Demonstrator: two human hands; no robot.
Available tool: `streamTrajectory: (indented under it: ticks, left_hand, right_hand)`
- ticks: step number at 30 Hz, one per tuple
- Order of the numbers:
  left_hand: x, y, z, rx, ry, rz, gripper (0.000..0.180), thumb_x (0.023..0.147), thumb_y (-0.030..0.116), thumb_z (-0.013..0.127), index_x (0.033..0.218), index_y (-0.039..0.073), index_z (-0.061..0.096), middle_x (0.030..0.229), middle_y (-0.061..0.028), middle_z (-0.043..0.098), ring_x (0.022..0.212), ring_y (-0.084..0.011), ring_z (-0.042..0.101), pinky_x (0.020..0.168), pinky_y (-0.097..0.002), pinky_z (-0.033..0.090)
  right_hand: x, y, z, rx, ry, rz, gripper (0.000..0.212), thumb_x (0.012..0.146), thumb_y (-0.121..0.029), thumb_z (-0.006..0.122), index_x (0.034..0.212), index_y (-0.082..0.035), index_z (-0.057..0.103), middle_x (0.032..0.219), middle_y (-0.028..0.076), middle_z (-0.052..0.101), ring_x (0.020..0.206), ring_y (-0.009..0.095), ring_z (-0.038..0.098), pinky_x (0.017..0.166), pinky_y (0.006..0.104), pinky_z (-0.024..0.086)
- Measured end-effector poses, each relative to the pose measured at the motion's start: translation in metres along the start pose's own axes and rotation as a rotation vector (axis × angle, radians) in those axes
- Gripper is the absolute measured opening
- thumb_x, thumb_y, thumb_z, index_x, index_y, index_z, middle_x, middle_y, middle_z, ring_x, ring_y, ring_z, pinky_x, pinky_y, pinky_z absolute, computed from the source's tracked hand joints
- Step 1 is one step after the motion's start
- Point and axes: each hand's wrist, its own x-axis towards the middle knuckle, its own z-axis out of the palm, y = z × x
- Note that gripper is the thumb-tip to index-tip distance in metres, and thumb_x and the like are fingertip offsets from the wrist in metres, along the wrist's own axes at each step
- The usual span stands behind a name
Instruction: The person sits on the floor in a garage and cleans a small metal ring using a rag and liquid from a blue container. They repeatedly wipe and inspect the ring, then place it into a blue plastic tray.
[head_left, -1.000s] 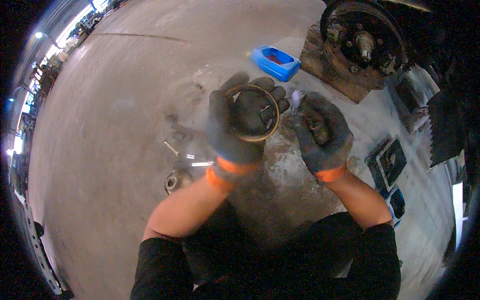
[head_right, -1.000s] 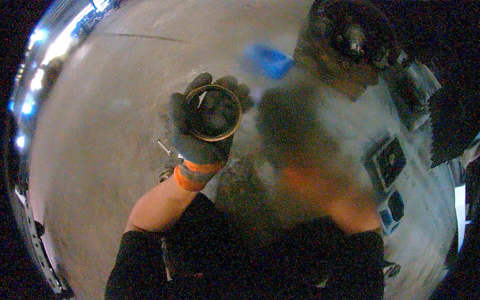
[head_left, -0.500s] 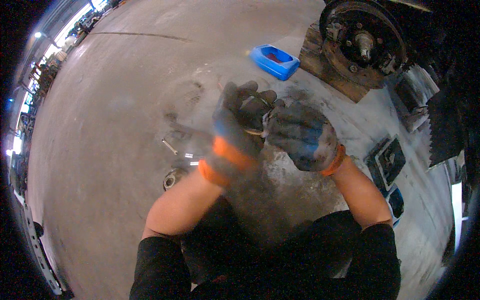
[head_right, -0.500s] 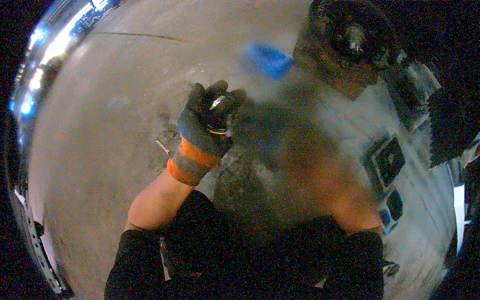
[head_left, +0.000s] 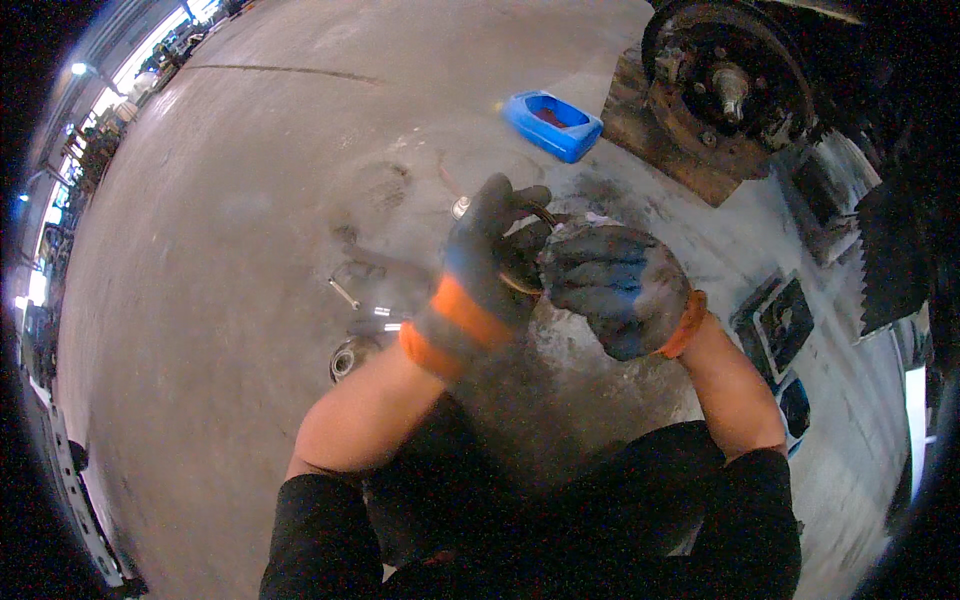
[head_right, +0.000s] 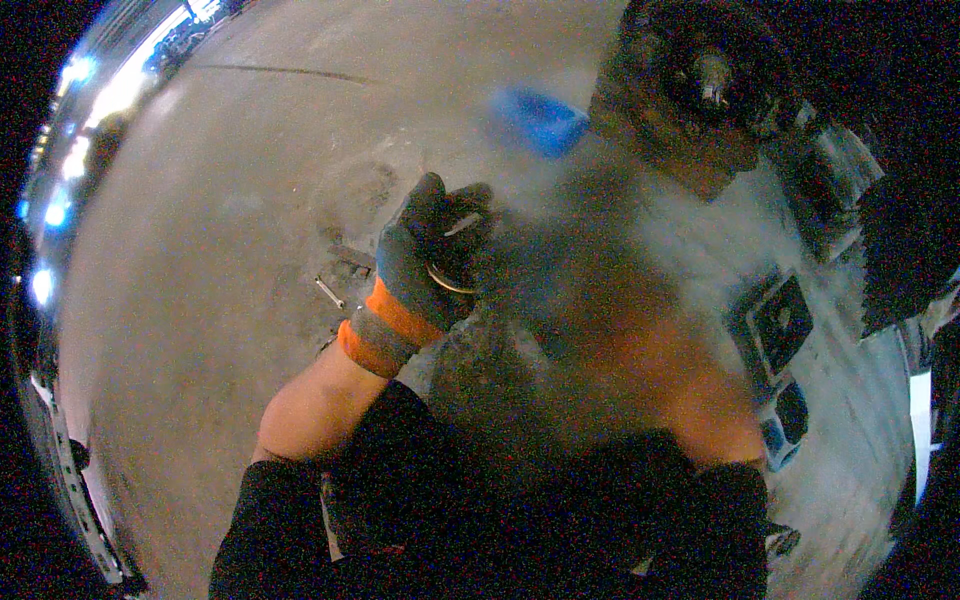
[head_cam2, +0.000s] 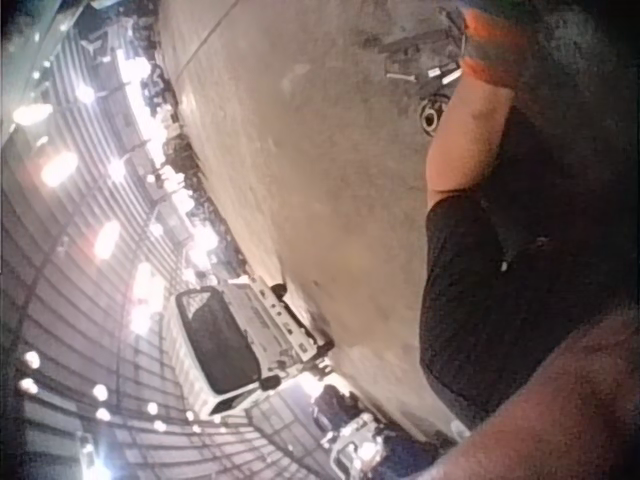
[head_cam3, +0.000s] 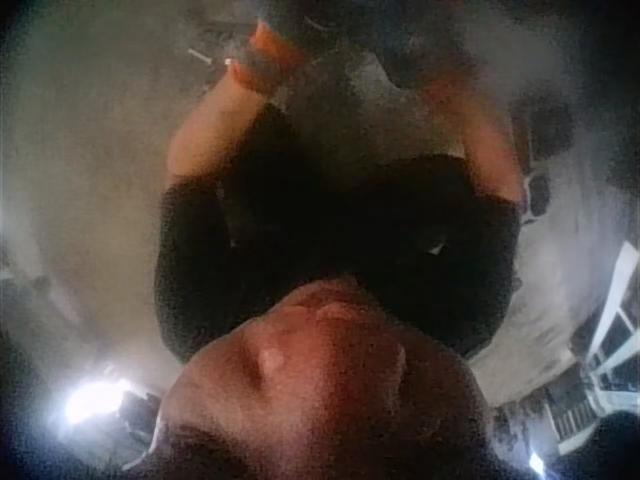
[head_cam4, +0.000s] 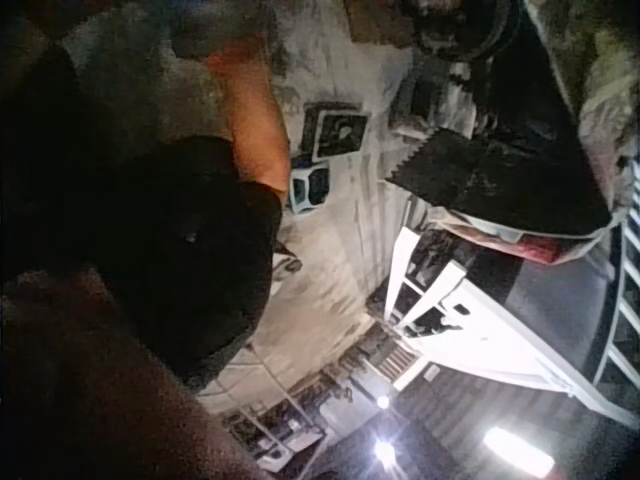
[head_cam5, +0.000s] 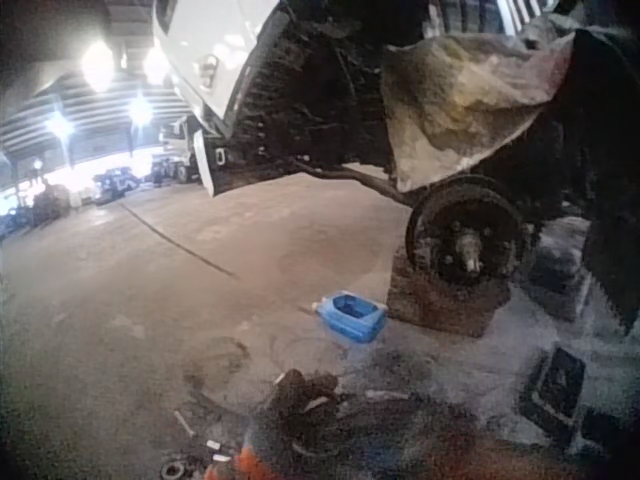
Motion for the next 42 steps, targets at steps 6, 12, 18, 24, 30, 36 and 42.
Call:
streamTrajectory:
  ticks: [6,12,18,24,30,36,42]
  left_hand:
    - [-0.002,0.008,-0.006,-0.035,-0.458,-0.190,0.082,0.091,0.074,0.042,0.130,0.002,0.056,0.124,-0.0195,0.063,0.105,-0.0354,0.064,0.090,-0.0544,0.053]
    - [0.006,-0.003,-0.001,-0.093,-0.314,-0.176,0.081,0.087,0.068,0.049,0.132,0.000,0.053,0.121,-0.0163,0.065,0.102,-0.0302,0.066,0.086,-0.0471,0.055]
    - [0.014,-0.004,-0.023,0.213,-0.395,-0.200,0.067,0.084,0.040,0.072,0.137,0.004,0.050,0.123,-0.0131,0.065,0.111,-0.0249,0.063,0.093,-0.0396,0.054]
    - [-0.002,0.006,0.002,1.409,-0.633,0.547,0.059,0.085,0.019,0.075,0.137,0.003,0.051,0.132,-0.0117,0.060,0.120,-0.0215,0.058,0.101,-0.0385,0.050]
    - [-0.005,-0.004,0.004,1.076,-0.572,0.590,0.066,0.083,0.014,0.075,0.142,0.002,0.047,0.132,-0.0120,0.060,0.123,-0.0226,0.057,0.106,-0.0390,0.046]
    - [-0.001,-0.015,-0.025,1.207,-0.524,0.692,0.097,0.077,0.007,0.075,0.157,0.004,0.020,0.140,-0.0136,0.052,0.126,-0.0248,0.052,0.109,-0.0394,0.042]
    - [-0.008,-0.011,-0.011,1.106,-0.423,0.562,0.094,0.070,-0.005,0.068,0.154,0.004,0.027,0.123,-0.0111,0.059,0.110,-0.0211,0.059,0.087,-0.0328,0.052]
  right_hand:
    - [-0.001,-0.021,0.009,0.056,0.512,0.352,0.038,0.075,-0.014,0.068,0.113,-0.013,0.070,0.123,0.010,0.066,0.119,0.032,0.061,0.101,0.0468,0.049]
    - [0.029,-0.018,0.035,-0.280,0.239,0.080,0.045,0.080,-0.019,0.064,0.125,-0.015,0.064,0.132,0.011,0.061,0.122,0.032,0.058,0.105,0.0482,0.044]
    - [0.020,-0.010,0.022,-0.445,0.145,0.302,0.048,0.082,-0.020,0.062,0.129,-0.015,0.063,0.133,0.012,0.061,0.119,0.034,0.059,0.102,0.0487,0.045]
    - [-0.002,-0.005,-0.017,-0.309,-0.008,0.629,0.048,0.081,-0.018,0.065,0.128,-0.010,0.063,0.129,0.014,0.063,0.116,0.037,0.060,0.098,0.0478,0.049]
    - [0.003,-0.027,0.000,0.152,0.483,0.418,0.043,0.084,-0.018,0.066,0.125,-0.007,0.065,0.129,0.013,0.063,0.117,0.035,0.060,0.103,0.0474,0.047]
    - [-0.005,0.013,0.007,-0.068,0.227,0.001,0.041,0.085,-0.018,0.066,0.125,-0.009,0.065,0.124,0.013,0.065,0.116,0.035,0.061,0.103,0.0491,0.047]
    - [-0.029,0.013,0.003,-0.040,0.082,0.523,0.039,0.086,-0.018,0.064,0.124,-0.011,0.066,0.123,0.012,0.066,0.116,0.034,0.061,0.103,0.0490,0.046]
